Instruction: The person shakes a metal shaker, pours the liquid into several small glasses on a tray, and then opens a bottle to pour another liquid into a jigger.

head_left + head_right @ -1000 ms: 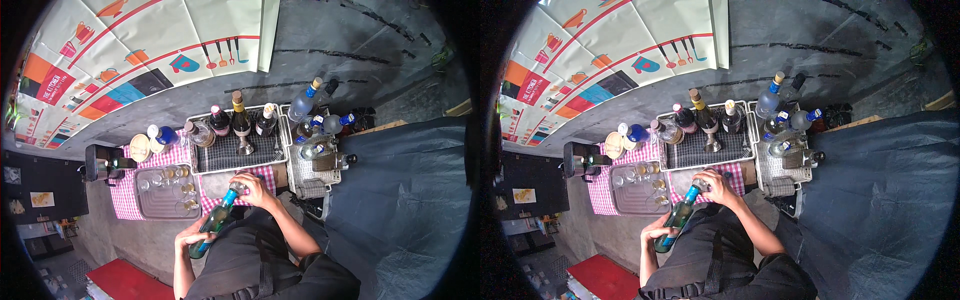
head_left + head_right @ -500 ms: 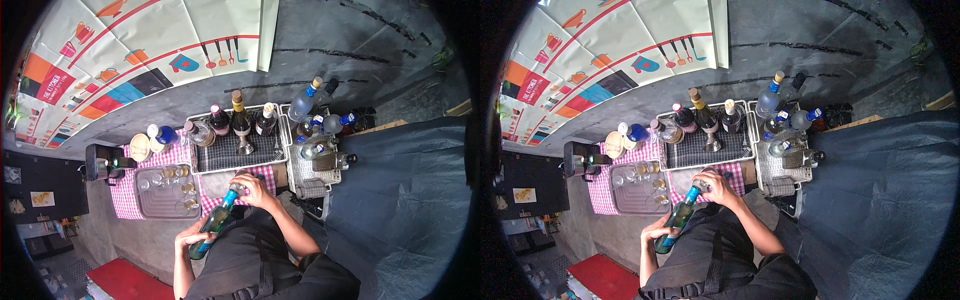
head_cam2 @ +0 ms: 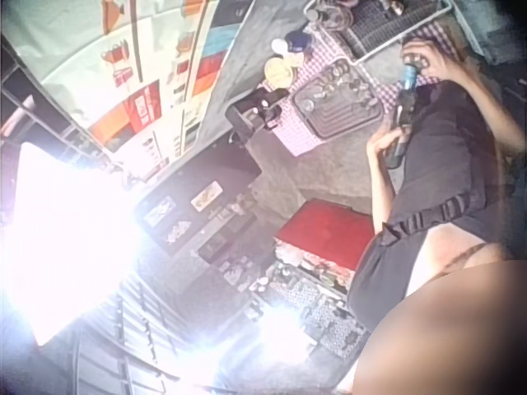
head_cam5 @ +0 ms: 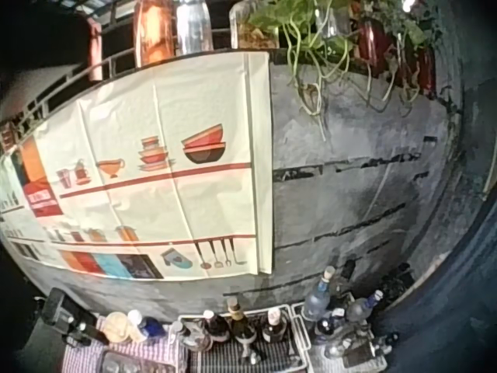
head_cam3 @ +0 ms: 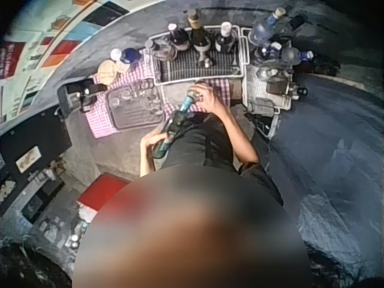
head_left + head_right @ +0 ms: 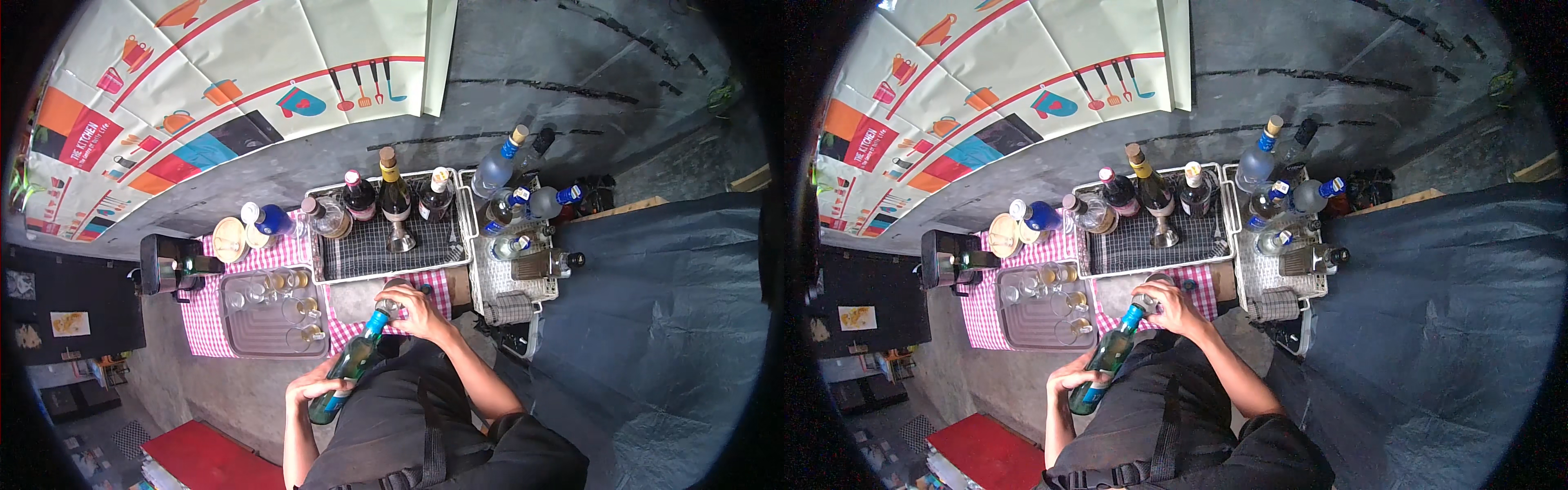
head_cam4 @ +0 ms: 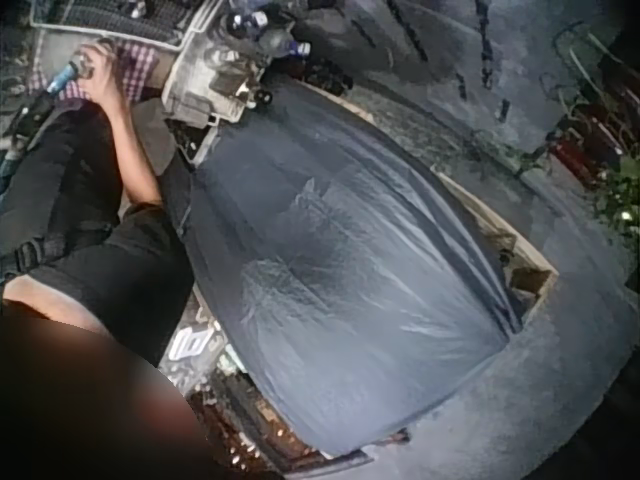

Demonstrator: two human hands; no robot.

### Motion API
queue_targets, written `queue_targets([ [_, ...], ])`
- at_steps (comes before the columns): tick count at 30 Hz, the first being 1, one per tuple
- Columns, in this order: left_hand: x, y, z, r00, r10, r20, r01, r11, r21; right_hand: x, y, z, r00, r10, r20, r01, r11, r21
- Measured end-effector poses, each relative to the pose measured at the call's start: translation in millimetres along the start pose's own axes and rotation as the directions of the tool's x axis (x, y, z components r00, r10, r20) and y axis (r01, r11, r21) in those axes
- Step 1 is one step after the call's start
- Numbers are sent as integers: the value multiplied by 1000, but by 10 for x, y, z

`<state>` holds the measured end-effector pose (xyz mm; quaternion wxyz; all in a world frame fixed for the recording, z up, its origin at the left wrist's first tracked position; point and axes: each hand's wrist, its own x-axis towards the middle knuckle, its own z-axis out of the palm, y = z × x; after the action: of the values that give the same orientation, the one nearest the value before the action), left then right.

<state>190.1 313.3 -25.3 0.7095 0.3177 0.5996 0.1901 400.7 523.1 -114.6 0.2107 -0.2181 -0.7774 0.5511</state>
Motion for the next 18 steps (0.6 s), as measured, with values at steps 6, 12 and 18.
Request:
queue_targets([
  [6, -2, -83, -13, 1000, -25, -4, 25, 1000, -17, -3, 6, 27, 1000, 16, -5, -16, 1000, 8],
  [12, 23, -134, -34, 998, -59, 4, 59, 998, 20, -4, 11, 25, 1000, 29, -1, -29, 1000, 7],
  [18, 0, -55, -8, 997, -81, -1, 81, 997, -6, -2, 22, 16, 1000, 17, 1, -17, 1000, 16],
])
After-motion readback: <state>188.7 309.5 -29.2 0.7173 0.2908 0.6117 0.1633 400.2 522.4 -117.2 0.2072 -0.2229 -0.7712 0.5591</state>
